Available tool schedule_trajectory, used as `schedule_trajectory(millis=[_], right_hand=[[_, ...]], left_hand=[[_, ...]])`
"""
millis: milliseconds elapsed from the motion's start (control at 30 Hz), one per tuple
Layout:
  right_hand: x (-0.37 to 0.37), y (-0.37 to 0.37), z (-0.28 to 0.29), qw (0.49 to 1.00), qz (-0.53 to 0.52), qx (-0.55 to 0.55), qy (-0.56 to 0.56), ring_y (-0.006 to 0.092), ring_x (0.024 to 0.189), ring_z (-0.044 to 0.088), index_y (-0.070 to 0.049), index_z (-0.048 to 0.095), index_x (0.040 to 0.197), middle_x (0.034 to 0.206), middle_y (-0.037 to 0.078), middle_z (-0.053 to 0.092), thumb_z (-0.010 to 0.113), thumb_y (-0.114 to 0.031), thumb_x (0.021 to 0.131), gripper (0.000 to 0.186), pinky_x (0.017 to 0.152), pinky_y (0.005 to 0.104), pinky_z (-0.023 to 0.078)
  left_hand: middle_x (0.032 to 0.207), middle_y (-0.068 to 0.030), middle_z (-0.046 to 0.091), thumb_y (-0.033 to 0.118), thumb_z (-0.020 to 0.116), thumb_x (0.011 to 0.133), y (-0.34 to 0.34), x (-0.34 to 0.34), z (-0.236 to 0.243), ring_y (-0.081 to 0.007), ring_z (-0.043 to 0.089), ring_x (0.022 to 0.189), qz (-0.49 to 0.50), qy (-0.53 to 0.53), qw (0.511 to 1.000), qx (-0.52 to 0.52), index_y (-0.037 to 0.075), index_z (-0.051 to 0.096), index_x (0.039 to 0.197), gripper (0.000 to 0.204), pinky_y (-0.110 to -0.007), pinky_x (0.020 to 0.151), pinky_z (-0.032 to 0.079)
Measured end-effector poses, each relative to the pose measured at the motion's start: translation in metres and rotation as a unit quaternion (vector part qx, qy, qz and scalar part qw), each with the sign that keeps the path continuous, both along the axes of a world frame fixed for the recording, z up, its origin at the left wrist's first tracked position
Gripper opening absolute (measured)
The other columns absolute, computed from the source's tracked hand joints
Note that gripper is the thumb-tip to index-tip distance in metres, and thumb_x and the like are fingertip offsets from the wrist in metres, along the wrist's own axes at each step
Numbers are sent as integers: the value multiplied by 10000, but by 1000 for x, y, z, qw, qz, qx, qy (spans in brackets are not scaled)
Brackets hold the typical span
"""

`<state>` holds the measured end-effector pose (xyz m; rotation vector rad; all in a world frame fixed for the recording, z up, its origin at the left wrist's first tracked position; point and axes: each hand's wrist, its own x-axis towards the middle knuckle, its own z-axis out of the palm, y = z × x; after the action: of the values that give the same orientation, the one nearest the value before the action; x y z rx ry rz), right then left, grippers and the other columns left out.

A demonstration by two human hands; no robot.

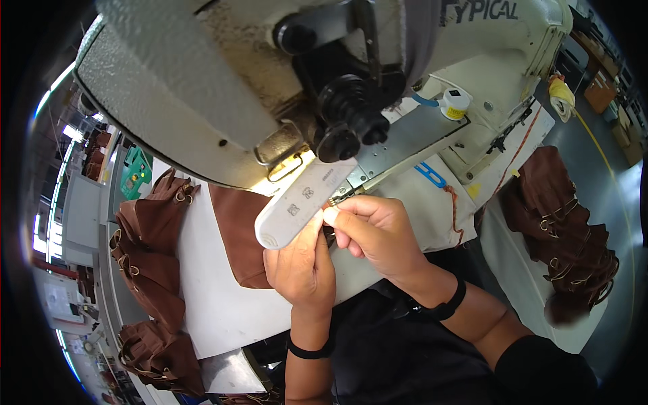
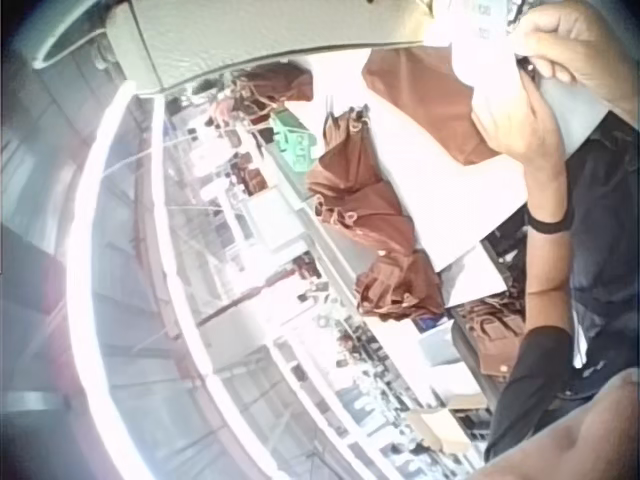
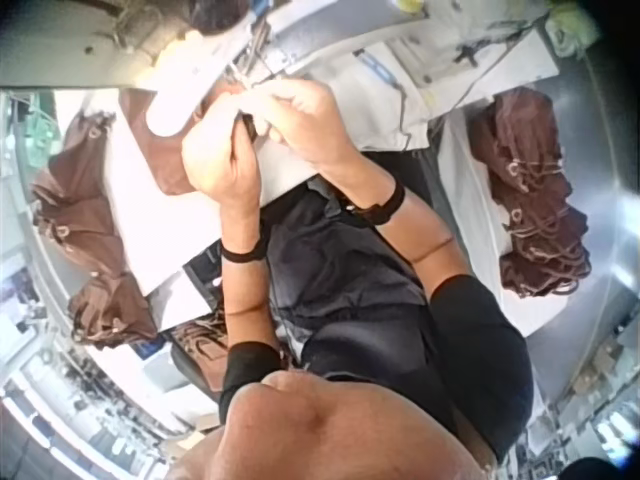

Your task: The person sews a zipper onto a brown handbag using an industrial sewing machine. They align the zipper, guide the bag under the needle, and stitch along the edge. After sewing, they trim excess thread and inspect the finished bag before moving to the next one.

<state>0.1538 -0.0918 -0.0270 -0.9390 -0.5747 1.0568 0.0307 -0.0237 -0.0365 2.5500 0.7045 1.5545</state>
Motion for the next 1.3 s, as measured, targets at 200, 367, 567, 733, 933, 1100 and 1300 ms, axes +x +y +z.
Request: schedule_trajectory(millis=[200,367,567,733,933,1100,1300], right_hand=[[2,4,9,1000,-3,-28,-10,25,544,533,-2,725,918,700,-1,652,664,-186,1022,220,499,194,429],[1,4,14,999,-6,-32,-9,57,548,584,16,720,889,716,34,683,628,-165,1012,238,508,219,469],[-5,7,15,998,-42,-36,10,90,558,612,31,721,885,721,68,689,615,-153,1004,244,532,231,508],[-10,11,13,997,-65,-31,38,111,555,609,57,731,922,732,93,692,619,-137,1021,245,534,239,508],[-4,7,12,998,-57,-27,-11,92,548,615,38,732,918,717,69,687,618,-156,1001,239,517,233,505],[25,-4,23,971,-151,27,-184,57,536,577,39,722,1026,722,54,677,627,-133,1027,197,508,222,472],[43,15,31,979,5,21,-203,55,497,548,49,702,949,626,26,641,653,-144,1007,207,469,231,436]], left_hand=[[1106,-136,769,-102,722,874,4,2,-1,-280,710,984,15,-4,1000,-17,3,754,1097,249,-366,887,550],[1093,-137,767,-98,717,882,11,5,1,-292,710,985,6,-15,1000,-18,-1,757,1095,238,-378,895,550],[1115,-123,769,-59,720,892,6,9,0,-265,706,1020,22,-30,998,-59,9,749,1118,238,-368,913,550],[1141,-133,767,-61,727,889,9,10,-1,-253,698,1047,-2,-40,997,-60,10,754,1113,237,-361,926,551],[1117,-135,769,-66,722,898,9,11,-1,-245,702,1031,1,-42,997,-57,-4,755,1091,205,-353,909,557],[1101,-131,770,-66,715,906,9,16,2,-239,706,1012,-12,-44,997,-62,-11,752,1069,177,-349,903,553],[1092,-125,771,-71,726,899,13,11,2,-225,706,1000,-6,-45,998,-52,-5,763,1061,179,-332,879,558]])
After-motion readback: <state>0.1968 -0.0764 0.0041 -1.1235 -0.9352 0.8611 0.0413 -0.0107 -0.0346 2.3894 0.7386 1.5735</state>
